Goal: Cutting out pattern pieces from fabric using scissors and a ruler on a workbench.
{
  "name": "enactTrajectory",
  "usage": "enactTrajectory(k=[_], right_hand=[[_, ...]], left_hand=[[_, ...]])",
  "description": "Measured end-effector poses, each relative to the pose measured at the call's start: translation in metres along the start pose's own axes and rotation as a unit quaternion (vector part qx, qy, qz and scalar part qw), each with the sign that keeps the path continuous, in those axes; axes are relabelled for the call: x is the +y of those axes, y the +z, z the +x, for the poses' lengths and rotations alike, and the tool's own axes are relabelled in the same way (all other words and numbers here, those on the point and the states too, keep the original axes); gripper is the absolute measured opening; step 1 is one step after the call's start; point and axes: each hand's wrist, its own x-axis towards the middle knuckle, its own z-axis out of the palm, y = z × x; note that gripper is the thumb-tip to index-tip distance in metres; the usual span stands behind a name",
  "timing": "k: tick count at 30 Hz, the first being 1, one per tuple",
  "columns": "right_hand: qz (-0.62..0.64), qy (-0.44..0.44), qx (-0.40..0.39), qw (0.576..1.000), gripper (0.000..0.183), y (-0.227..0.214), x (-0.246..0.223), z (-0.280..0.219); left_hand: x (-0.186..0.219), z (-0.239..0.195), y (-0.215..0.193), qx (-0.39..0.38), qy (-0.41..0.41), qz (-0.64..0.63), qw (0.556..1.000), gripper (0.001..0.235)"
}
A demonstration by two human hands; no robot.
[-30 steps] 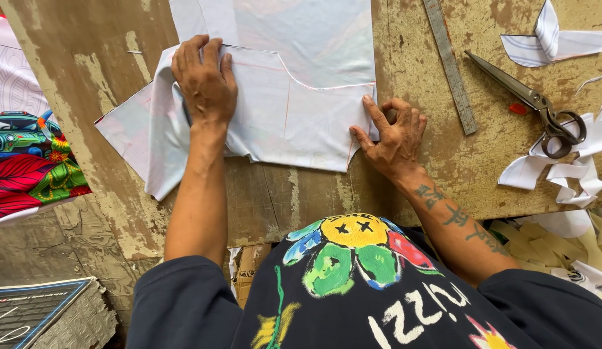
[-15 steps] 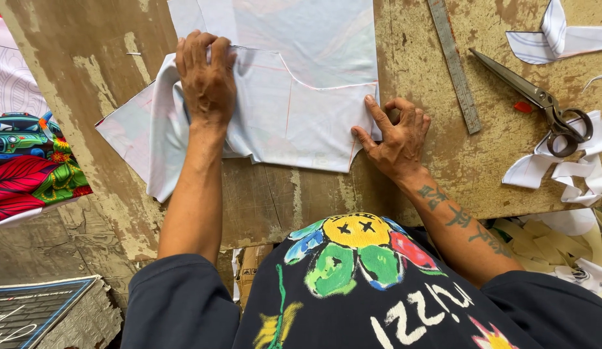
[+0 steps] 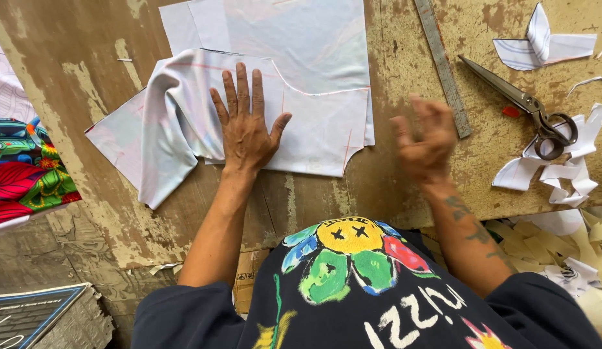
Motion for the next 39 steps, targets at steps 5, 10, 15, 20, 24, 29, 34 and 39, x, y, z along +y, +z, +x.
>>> enactTrajectory(k=[5, 10, 15, 20, 24, 29, 34, 39], right_hand=[[-0.186, 0.145, 0.070, 0.969, 0.027, -0.069, 0.091, -0.024], [-0.149, 0.125, 0.023, 0.981, 0.026, -0.112, 0.133, -0.046], [-0.200, 0.027, 0.021, 0.979, 0.033, -0.098, 0.120, -0.038], [-0.210, -0.033, 0.045, 0.976, 0.020, -0.085, 0.153, -0.058], [-0.271, 0.034, -0.019, 0.962, 0.020, -0.091, 0.155, -0.058], [-0.168, 0.055, 0.005, 0.984, 0.016, -0.104, 0.128, -0.026], [0.156, 0.159, -0.085, 0.971, 0.016, -0.037, -0.052, 0.089], [0.297, 0.200, -0.198, 0.912, 0.019, 0.059, -0.138, 0.170]], left_hand=[[0.012, -0.014, 0.000, 0.081, 0.017, -0.037, 0.996, 0.088], [0.024, -0.017, -0.008, 0.170, 0.023, -0.039, 0.984, 0.075], [0.023, -0.016, -0.014, 0.153, 0.022, -0.025, 0.988, 0.079], [0.025, -0.016, -0.011, 0.125, 0.020, -0.047, 0.991, 0.087], [0.027, -0.013, -0.015, 0.115, 0.009, -0.035, 0.993, 0.088], [0.025, -0.010, -0.026, 0.108, 0.016, -0.076, 0.991, 0.081], [0.036, 0.006, -0.030, 0.134, 0.003, -0.067, 0.989, 0.091], [0.049, 0.015, -0.015, 0.121, -0.031, -0.118, 0.985, 0.106]])
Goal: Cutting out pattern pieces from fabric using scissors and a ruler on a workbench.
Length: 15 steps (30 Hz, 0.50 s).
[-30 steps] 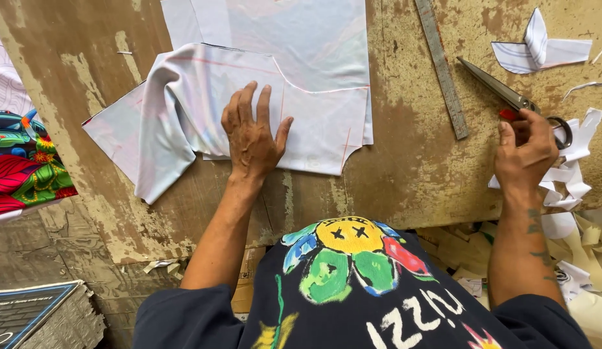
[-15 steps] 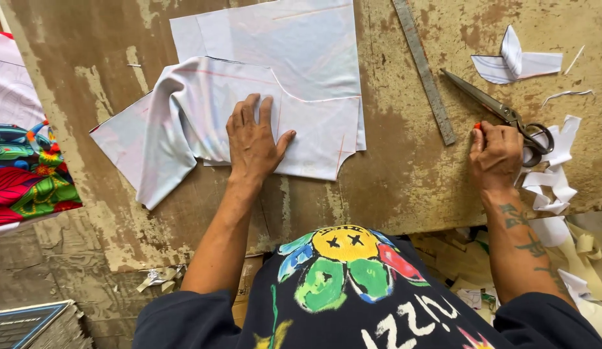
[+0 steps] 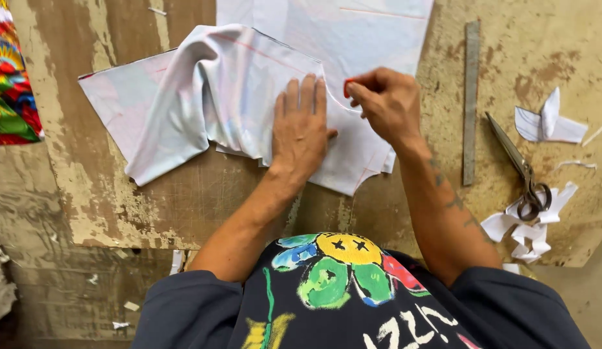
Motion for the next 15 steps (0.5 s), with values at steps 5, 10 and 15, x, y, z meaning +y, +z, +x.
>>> enactTrajectory(k=[5, 10, 15], right_hand=[[-0.133, 0.143, -0.064, 0.979, 0.007, 0.035, -0.021, 0.049], [-0.176, 0.100, -0.070, 0.977, 0.009, 0.039, -0.015, 0.051], [-0.224, 0.000, -0.048, 0.973, 0.007, 0.046, 0.008, 0.072]], left_hand=[[0.004, -0.004, 0.001, -0.020, -0.025, 0.073, 0.997, 0.110], [0.006, -0.003, -0.006, -0.037, -0.032, 0.082, 0.995, 0.113], [0.007, 0.002, -0.007, -0.068, -0.033, 0.107, 0.991, 0.112]])
